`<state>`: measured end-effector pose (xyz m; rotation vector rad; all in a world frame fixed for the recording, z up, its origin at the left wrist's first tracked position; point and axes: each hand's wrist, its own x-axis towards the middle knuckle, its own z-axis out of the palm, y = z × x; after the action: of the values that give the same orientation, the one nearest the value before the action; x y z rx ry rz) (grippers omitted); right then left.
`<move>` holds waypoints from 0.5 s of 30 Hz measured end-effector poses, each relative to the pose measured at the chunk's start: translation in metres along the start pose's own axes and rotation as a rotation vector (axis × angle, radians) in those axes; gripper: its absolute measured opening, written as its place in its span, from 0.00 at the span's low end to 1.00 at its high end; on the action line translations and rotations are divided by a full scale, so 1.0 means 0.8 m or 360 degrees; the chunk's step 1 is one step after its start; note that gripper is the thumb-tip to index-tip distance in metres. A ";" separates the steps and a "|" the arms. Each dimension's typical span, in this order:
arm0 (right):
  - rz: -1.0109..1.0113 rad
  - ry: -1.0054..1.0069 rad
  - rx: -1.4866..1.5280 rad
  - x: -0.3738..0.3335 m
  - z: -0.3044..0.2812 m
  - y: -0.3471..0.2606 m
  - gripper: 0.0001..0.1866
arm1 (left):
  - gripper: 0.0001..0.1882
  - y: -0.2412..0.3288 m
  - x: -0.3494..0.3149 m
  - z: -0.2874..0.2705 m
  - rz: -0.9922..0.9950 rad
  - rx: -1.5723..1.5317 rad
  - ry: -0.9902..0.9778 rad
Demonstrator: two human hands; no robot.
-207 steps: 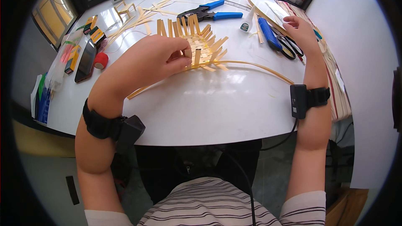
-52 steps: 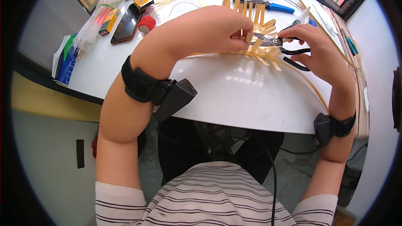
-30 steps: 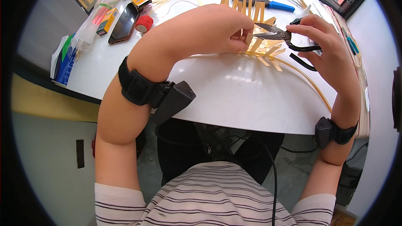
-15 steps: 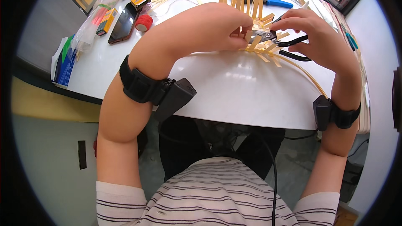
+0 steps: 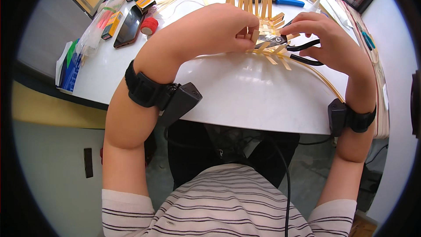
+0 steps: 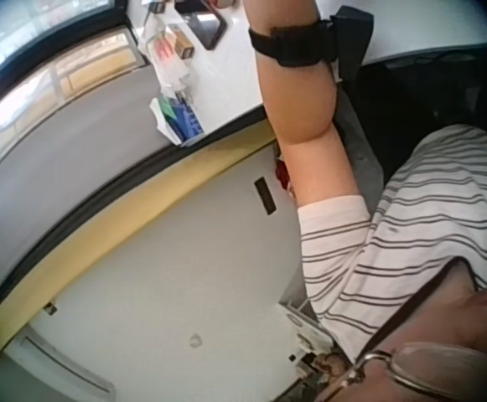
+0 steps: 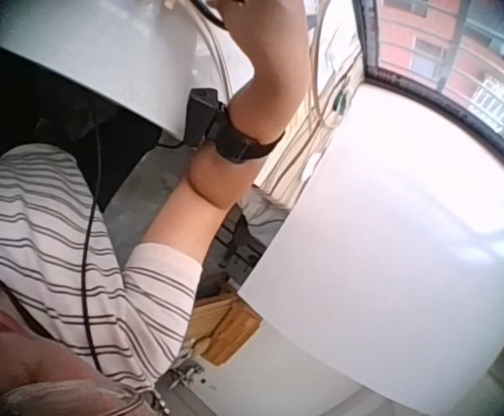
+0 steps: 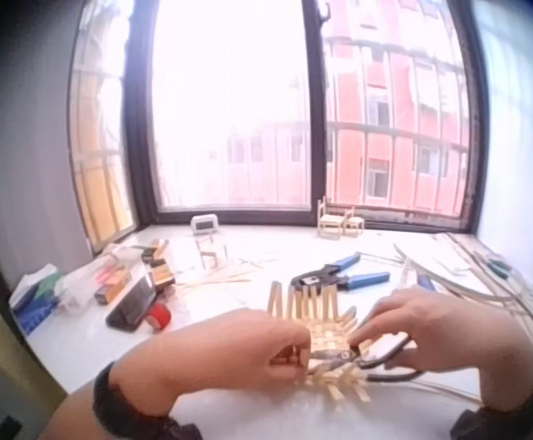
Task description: The person weaves thin bamboo strips into a curved lattice structure on a white table. They repeatedly cut strip ends with scissors, apply glue from a white bottle to intersections, and press the strips into place by hand.
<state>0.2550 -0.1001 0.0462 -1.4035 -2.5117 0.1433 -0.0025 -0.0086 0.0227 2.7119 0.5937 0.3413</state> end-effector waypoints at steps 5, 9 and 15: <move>-0.0007 -0.0004 0.0038 -0.001 0.001 0.003 0.26 | 0.09 0.000 0.000 0.002 -0.0001 -0.0001 0.0018; 0.0015 -0.0016 0.0108 -0.002 -0.001 0.003 0.27 | 0.08 -0.004 0.000 0.004 0.0044 -0.0027 0.0044; 0.0013 -0.0009 0.0143 -0.001 -0.003 0.002 0.28 | 0.08 0.002 0.000 0.000 -0.0024 -0.0099 -0.0004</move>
<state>0.2572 -0.1003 0.0477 -1.3800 -2.4715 0.2590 -0.0022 -0.0100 0.0233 2.6469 0.5929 0.3466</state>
